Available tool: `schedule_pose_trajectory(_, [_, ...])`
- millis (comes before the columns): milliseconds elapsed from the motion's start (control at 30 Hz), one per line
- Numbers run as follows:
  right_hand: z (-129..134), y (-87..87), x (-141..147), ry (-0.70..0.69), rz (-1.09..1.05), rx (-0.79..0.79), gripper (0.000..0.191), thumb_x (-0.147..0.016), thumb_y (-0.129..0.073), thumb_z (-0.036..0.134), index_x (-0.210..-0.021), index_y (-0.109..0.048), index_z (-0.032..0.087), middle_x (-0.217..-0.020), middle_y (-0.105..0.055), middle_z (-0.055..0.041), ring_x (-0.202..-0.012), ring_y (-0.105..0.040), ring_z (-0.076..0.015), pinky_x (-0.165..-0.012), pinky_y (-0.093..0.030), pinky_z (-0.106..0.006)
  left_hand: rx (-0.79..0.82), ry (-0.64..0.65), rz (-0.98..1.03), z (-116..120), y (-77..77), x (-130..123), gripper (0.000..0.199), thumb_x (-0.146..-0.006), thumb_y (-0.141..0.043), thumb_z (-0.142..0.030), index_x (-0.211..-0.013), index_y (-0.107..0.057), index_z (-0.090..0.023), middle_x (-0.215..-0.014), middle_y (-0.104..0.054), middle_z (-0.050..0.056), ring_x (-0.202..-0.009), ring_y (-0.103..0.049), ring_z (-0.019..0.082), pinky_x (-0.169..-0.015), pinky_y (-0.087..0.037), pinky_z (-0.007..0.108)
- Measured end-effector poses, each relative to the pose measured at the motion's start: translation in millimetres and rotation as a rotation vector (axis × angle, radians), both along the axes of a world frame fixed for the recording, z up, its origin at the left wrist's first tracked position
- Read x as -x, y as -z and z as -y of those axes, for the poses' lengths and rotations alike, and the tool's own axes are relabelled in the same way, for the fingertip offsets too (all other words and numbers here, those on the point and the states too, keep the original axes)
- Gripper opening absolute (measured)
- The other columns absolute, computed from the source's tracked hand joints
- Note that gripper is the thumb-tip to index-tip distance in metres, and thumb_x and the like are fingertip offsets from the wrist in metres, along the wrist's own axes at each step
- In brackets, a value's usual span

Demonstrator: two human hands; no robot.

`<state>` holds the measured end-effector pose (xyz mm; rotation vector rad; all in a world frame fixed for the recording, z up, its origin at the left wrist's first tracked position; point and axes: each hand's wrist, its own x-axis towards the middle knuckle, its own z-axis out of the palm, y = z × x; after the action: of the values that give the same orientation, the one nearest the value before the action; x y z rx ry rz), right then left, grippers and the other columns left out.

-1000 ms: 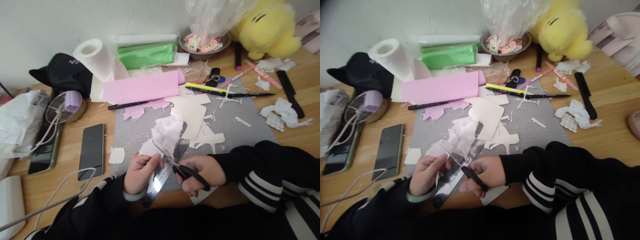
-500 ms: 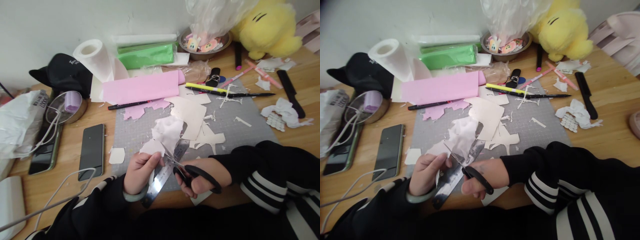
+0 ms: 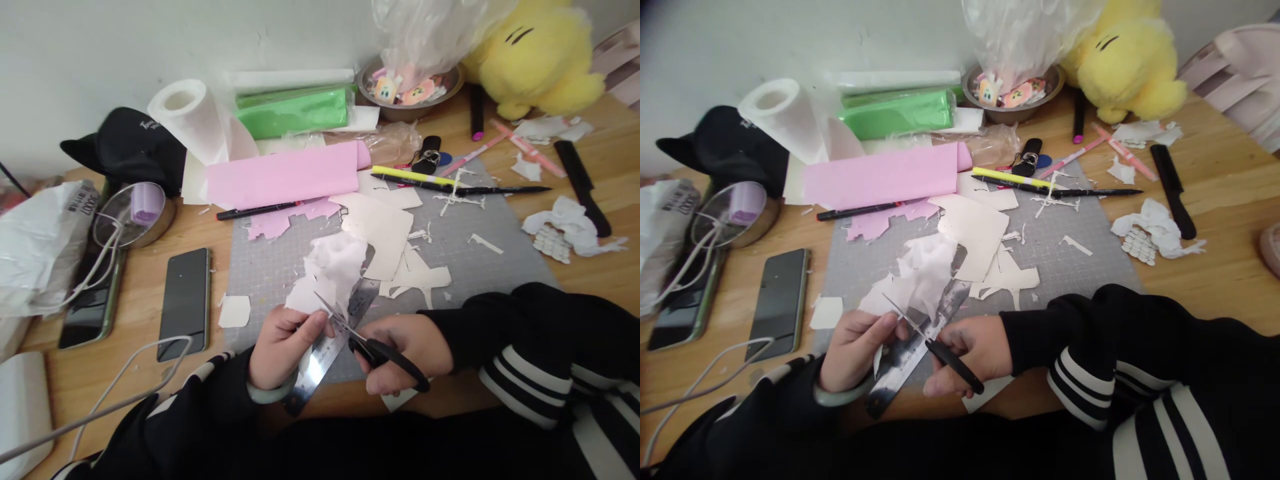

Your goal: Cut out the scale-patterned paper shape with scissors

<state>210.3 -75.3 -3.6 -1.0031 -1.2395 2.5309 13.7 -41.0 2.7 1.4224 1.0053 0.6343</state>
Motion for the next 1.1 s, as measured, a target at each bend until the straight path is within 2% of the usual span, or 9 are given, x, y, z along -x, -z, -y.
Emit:
schedule_pose_trajectory(100, [-0.4, -3.4, -0.7, -0.025, 0.024, -0.051, 0.03, -0.072, -0.068, 0.034, -0.079, -0.048, 0.012, -0.059, -0.05, 0.0042, -0.051, -0.048, -0.0035, -0.047, -0.039, -0.014, 0.031, 0.002, 0.052, 0.5, 3.3, 2.2, 0.048, -0.075, -0.056, -0.056, -0.052, -0.065, -0.015, -0.047, -0.057, 0.004, -0.046, -0.047, 0.013, -0.044, -0.036, 0.024])
schedule_pose_trajectory(200, [-1.1, -6.4, -1.7, -0.039, 0.035, -0.061, 0.03, -0.072, -0.067, 0.034, -0.079, -0.048, 0.013, -0.059, -0.049, 0.0045, -0.051, -0.047, -0.0031, -0.047, -0.038, -0.014, 0.044, -0.01, 0.108, 1.3, 7.3, 4.6, 0.054, -0.074, -0.052, -0.063, -0.053, -0.065, -0.015, -0.043, -0.05, 0.003, -0.044, -0.043, 0.013, -0.043, -0.035, 0.025])
schedule_pose_trajectory(433, [-3.0, -8.3, -0.8, -0.039, 0.052, -0.011, 0.025, -0.074, -0.065, 0.03, -0.078, -0.047, 0.012, -0.057, -0.051, 0.004, -0.047, -0.046, -0.0024, -0.044, -0.037, -0.013, 0.051, -0.046, 0.077, 3.1, 8.2, 5.0, 0.047, -0.077, -0.056, -0.05, -0.049, -0.063, -0.014, -0.042, -0.047, 0.001, -0.043, -0.041, 0.01, -0.043, -0.031, 0.023])
schedule_pose_trajectory(500, [-2.3, -5.5, 1.1, -0.012, 0.039, 0.013, 0.034, -0.07, -0.068, 0.038, -0.076, -0.046, 0.013, -0.055, -0.051, 0.004, -0.047, -0.047, -0.0033, -0.044, -0.038, -0.014, 0.052, -0.063, 0.091, 3.4, 7.5, 4.5, 0.045, -0.078, -0.057, -0.048, -0.049, -0.063, -0.014, -0.043, -0.048, 0.001, -0.044, -0.041, 0.01, -0.044, -0.032, 0.023])
schedule_pose_trajectory(567, [-0.9, -1.8, 2.9, 0.03, -0.015, 0.026, 0.05, -0.063, -0.067, 0.057, -0.072, -0.044, 0.014, -0.052, -0.05, 0.0045, -0.047, -0.049, -0.0054, -0.045, -0.041, -0.018, 0.058, -0.086, 0.096, 3.6, 7.1, 4.1, 0.044, -0.078, -0.057, -0.047, -0.049, -0.062, -0.014, -0.044, -0.047, 0.0, -0.044, -0.04, 0.01, -0.044, -0.031, 0.023])
schedule_pose_trajectory(667, [1.5, 2.6, 4.0, 0.078, -0.113, 0.009, 0.065, -0.057, -0.054, 0.076, -0.07, -0.041, 0.014, -0.048, -0.047, 0.0052, -0.046, -0.049, -0.0063, -0.05, -0.044, -0.022, 0.047, -0.095, 0.104, 3.1, 6.7, 4.1, 0.041, -0.078, -0.058, -0.044, -0.05, -0.062, -0.014, -0.043, -0.043, -0.001, -0.042, -0.037, 0.009, -0.042, -0.028, 0.023])
schedule_pose_trajectory(767, [2.4, 6.7, 4.2, 0.083, -0.146, -0.024, 0.066, -0.06, -0.05, 0.078, -0.072, -0.041, 0.014, -0.05, -0.047, 0.0044, -0.046, -0.047, -0.005, -0.051, -0.044, -0.022, 0.034, -0.079, 0.116, 2.4, 6.1, 4.2, 0.041, -0.078, -0.059, -0.044, -0.049, -0.061, -0.014, -0.044, -0.044, -0.001, -0.043, -0.038, 0.01, -0.043, -0.028, 0.024])
schedule_pose_trajectory(900, [0.3, 15.9, 7.5, 0.102, -0.268, 0.081, 0.074, -0.049, -0.048, 0.085, -0.074, -0.04, 0.016, -0.051, -0.047, 0.0036, -0.049, -0.053, -0.01, -0.041, -0.046, -0.021, 0.05, -0.096, 0.129, 2.6, 5.5, 3.6, 0.043, -0.076, -0.06, -0.045, -0.047, -0.06, -0.014, -0.044, -0.043, -0.001, -0.043, -0.037, 0.009, -0.043, -0.027, 0.024])
schedule_pose_trajectory(1100, [-3.1, 10.5, 9.7, 0.07, -0.162, 0.078, 0.078, -0.041, -0.051, 0.086, -0.071, -0.04, 0.015, -0.05, -0.046, 0.0038, -0.048, -0.051, -0.008, -0.04, -0.045, -0.018, 0.085, -0.247, 0.141, 3.7, 10.9, 2.4, 0.039, -0.079, -0.058, -0.045, -0.055, -0.063, -0.014, -0.043, -0.04, -0.003, -0.041, -0.032, 0.007, -0.04, -0.023, 0.023])
